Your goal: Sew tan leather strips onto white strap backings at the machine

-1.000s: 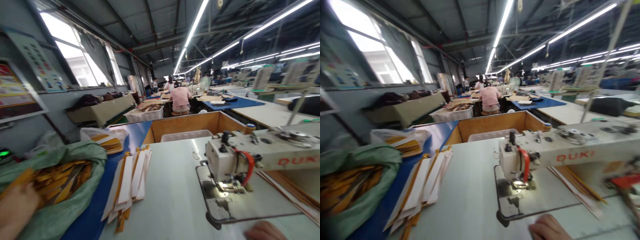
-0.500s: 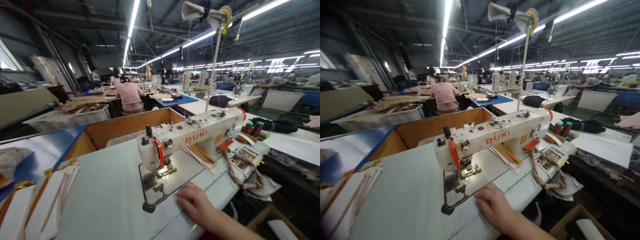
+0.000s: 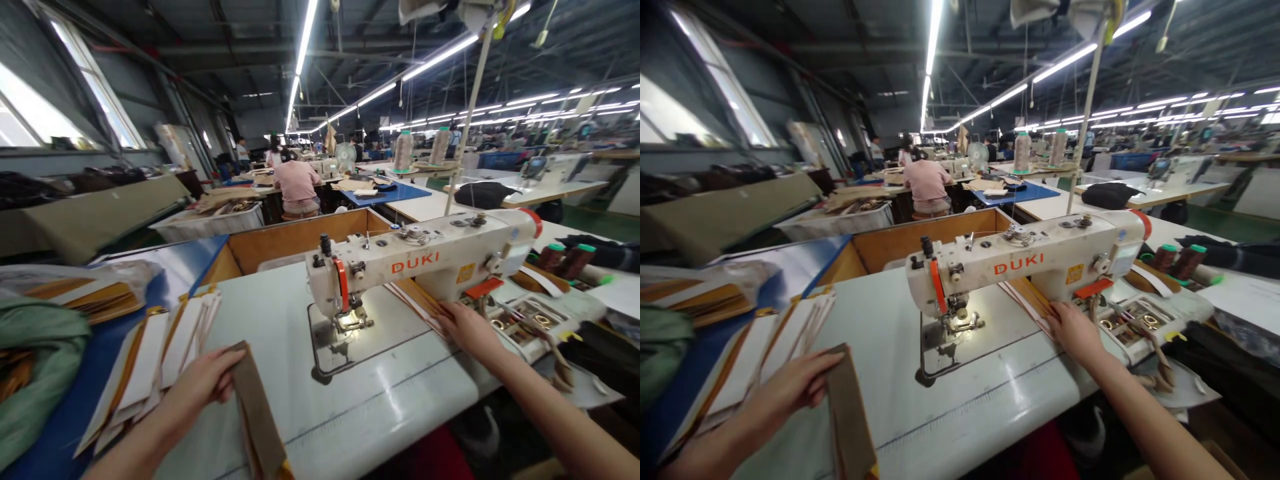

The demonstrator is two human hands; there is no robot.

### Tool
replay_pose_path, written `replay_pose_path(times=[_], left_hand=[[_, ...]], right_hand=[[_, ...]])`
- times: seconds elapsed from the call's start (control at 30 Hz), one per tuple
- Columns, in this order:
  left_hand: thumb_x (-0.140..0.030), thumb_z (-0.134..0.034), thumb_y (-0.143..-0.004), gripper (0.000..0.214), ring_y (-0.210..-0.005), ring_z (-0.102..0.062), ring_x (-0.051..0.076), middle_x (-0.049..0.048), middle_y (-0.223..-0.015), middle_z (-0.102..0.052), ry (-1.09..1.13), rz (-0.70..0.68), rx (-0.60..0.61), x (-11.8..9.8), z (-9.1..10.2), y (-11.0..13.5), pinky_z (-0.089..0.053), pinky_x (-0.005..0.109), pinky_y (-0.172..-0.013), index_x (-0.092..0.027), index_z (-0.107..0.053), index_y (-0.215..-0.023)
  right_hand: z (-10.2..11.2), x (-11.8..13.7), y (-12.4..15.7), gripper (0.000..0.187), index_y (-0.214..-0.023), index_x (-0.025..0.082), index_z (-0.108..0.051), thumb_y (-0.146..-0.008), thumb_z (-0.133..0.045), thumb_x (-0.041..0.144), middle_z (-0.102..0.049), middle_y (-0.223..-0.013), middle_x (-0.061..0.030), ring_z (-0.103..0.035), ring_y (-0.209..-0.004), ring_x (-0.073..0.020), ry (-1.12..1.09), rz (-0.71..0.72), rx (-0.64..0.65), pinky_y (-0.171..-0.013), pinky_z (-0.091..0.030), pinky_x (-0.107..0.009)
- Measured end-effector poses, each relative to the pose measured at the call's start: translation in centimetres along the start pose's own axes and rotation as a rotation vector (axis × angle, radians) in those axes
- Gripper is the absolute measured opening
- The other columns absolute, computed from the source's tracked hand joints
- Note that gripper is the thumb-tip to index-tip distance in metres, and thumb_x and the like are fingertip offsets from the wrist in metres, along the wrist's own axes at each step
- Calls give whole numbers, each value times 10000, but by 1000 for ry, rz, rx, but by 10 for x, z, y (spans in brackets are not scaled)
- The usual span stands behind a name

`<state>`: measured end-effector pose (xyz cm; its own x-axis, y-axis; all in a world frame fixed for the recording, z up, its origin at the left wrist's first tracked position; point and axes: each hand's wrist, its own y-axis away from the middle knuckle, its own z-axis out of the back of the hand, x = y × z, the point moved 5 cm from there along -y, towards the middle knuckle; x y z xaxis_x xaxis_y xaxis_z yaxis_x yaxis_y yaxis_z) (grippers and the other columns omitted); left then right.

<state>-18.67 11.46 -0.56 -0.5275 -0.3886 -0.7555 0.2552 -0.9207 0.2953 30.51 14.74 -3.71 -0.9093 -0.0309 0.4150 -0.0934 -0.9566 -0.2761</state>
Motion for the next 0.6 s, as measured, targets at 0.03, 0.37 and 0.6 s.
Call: replay_pose_path(times=[0.03,0.37,0.6], left_hand=[[-594,-534,-779,443,-410,-431,95,-77,-455,-400,26,14,19,1,-5,-5,-375,235,-441,-188,-481,-609],[-758,-481,-555,547,-372,-450,142,-54,-428,-425,25,38,44,-11,-34,-28,-327,255,-403,-215,-474,-619],[-578,-530,-625,455,-462,-567,205,17,-595,-600,-244,-149,-118,-12,-34,-22,-464,346,-517,-172,-591,-820]], right_hand=[[-2,-3,0,279,-1035,145,-680,-876,-476,248,-689,-1003,-138,-654,-876,-255,-1,7,8,-776,-472,-339],[3,-12,-6,300,-923,197,-727,-855,-467,330,-722,-975,-98,-669,-874,-249,-77,22,-78,-788,-505,-348],[11,-16,-3,270,-823,214,-727,-801,-496,351,-727,-841,-84,-661,-745,-243,-193,-32,-185,-698,-497,-337]])
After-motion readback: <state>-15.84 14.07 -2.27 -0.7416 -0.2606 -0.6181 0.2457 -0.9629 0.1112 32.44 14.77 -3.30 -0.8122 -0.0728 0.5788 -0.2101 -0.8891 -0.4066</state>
